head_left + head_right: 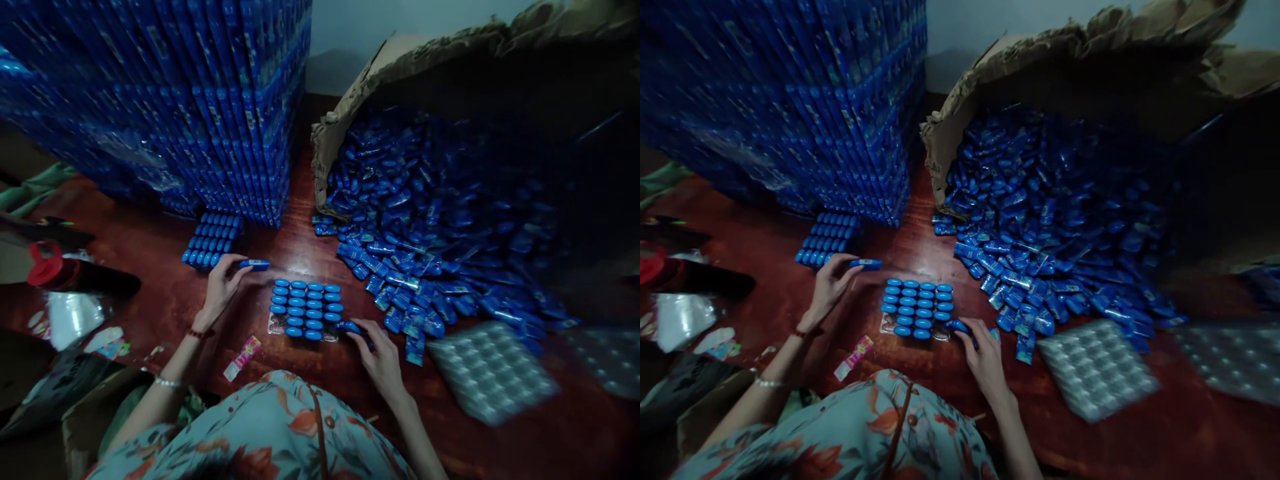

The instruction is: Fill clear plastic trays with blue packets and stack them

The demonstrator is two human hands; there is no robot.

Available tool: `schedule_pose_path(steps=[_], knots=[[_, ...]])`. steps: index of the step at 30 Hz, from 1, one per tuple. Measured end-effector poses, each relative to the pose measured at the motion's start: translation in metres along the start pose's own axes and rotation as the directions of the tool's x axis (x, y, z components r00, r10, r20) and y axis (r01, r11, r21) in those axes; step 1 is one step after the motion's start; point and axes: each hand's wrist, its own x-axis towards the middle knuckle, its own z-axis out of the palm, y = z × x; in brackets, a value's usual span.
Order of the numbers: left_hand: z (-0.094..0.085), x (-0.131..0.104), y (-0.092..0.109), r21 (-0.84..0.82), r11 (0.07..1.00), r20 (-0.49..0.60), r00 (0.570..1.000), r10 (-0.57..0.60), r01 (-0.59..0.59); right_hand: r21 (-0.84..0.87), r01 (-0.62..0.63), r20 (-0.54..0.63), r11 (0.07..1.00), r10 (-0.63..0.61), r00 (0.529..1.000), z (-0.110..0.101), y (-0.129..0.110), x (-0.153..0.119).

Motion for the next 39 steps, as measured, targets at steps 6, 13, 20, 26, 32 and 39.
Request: schedule_pose_path(steps=[6,13,20,26,32,39], knots=[[-0.025,-0.089,0.016,-0.016,0.979,-0.148,0.968,-0.203,0.203,-0.140,0.262,0.138,0.955,-0.243,0.960,0.011,0.000,0.010],[0.019,-0.123,0.037,0.104,0.989,0.120,0.989,0.090,-0.103,-0.419,0.421,0.440,0.805,-0.226,0.869,-0.004,-0.010,0.013],[0.014,-0.089,0.033,0.201,0.854,0.476,0.810,0.343,-0.479,-0.504,0.454,0.595,0.735,-0.085,0.799,0.001,-0.041,0.024],[0.013,-0.057,0.039,0.093,0.842,0.646,0.676,0.355,-0.531,-0.523,0.431,0.584,0.736,-0.058,0.809,0.018,-0.059,0.036],[0.022,-0.071,0.024,0.189,0.888,0.438,0.846,0.305,-0.418,-0.500,0.170,0.209,0.849,-0.072,0.975,0.008,-0.024,-0.003],[0.034,-0.091,0.031,0.371,0.875,0.287,0.935,0.210,-0.311,-0.540,-0.027,0.120,0.841,0.108,0.987,-0.020,0.010,-0.038]])
